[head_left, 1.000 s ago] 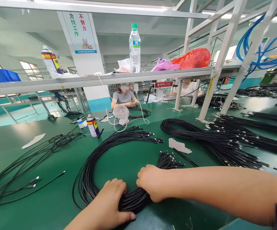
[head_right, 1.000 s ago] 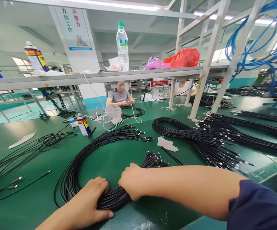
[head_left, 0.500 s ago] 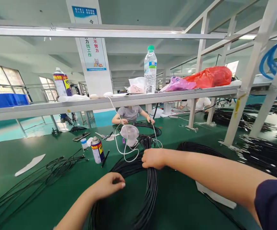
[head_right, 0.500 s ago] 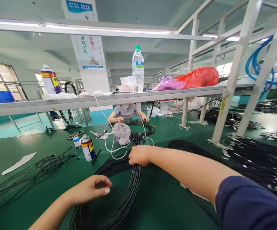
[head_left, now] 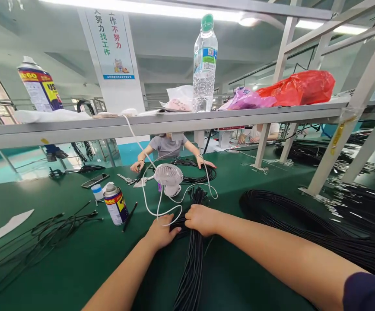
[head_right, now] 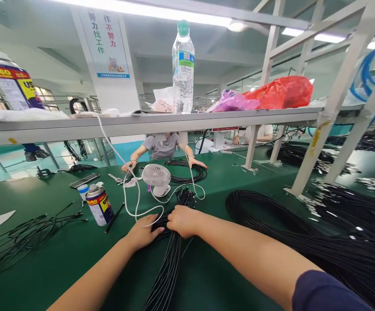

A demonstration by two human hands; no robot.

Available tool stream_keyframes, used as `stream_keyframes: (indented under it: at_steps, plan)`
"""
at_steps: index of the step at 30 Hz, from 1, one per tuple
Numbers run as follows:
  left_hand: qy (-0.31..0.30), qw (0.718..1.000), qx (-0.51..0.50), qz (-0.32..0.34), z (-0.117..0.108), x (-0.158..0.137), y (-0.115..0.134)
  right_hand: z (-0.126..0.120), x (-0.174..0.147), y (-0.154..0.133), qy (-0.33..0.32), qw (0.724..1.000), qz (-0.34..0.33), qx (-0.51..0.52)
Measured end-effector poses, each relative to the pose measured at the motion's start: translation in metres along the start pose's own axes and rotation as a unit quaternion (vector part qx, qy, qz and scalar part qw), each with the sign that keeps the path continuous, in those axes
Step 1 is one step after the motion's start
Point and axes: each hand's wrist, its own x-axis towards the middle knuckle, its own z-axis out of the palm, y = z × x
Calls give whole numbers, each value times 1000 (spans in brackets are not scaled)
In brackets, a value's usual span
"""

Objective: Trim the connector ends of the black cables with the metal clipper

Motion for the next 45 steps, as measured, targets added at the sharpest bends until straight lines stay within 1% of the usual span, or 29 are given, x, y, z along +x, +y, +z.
stream_keyframes:
  at_steps: [3, 6, 9, 14, 19, 22, 24, 27, 29, 31, 33, 36, 38, 40, 42, 45]
  plan:
    - [-11, 999, 7, 45, 0, -3, -1, 5, 16, 5, 37, 999, -2, 10]
    - [-17, 998, 26, 58, 1, -5, 1, 4, 26, 4, 54, 998, -13, 16]
    - [-18, 998, 44, 49, 3, -4, 7, 5, 22, 0, 51, 998, -12, 18]
    - [-23, 997, 54, 49, 12, -2, 15, 16, 5, 0, 35, 999, -4, 24]
    - [-24, 995, 62, 75, 19, 2, 17, 22, 6, 15, 28, 998, -28, 39]
    - [-17, 992, 69, 100, 21, 2, 19, 18, 13, 26, 37, 997, -35, 53]
    - [-6, 991, 77, 113, 21, 0, 20, 12, 13, 31, 47, 997, -27, 63]
    - [14, 987, 91, 129, 23, -3, 21, 0, -3, 33, 66, 995, 2, 78]
    - [26, 985, 99, 141, 25, -3, 19, -8, -25, 28, 77, 993, 28, 86]
    - [34, 982, 102, 155, 29, -1, 16, -10, -51, 16, 80, 991, 61, 92]
    - [39, 979, 100, 172, 33, 2, 12, -5, -78, -1, 55, 990, 81, 97]
    - [44, 975, 90, 197, 35, 9, 6, 12, -106, -31, -15, 991, 79, 106]
    - [45, 972, 83, 214, 34, 16, 3, 25, -115, -47, -51, 989, 92, 106]
    - [44, 969, 79, 230, 31, 23, 2, 33, -116, -54, -70, 986, 114, 103]
    - [40, 966, 75, 245, 28, 30, 2, 35, -114, -52, -74, 983, 130, 104]
    - [34, 963, 68, 258, 24, 41, 6, 35, -105, -31, -55, 983, 137, 112]
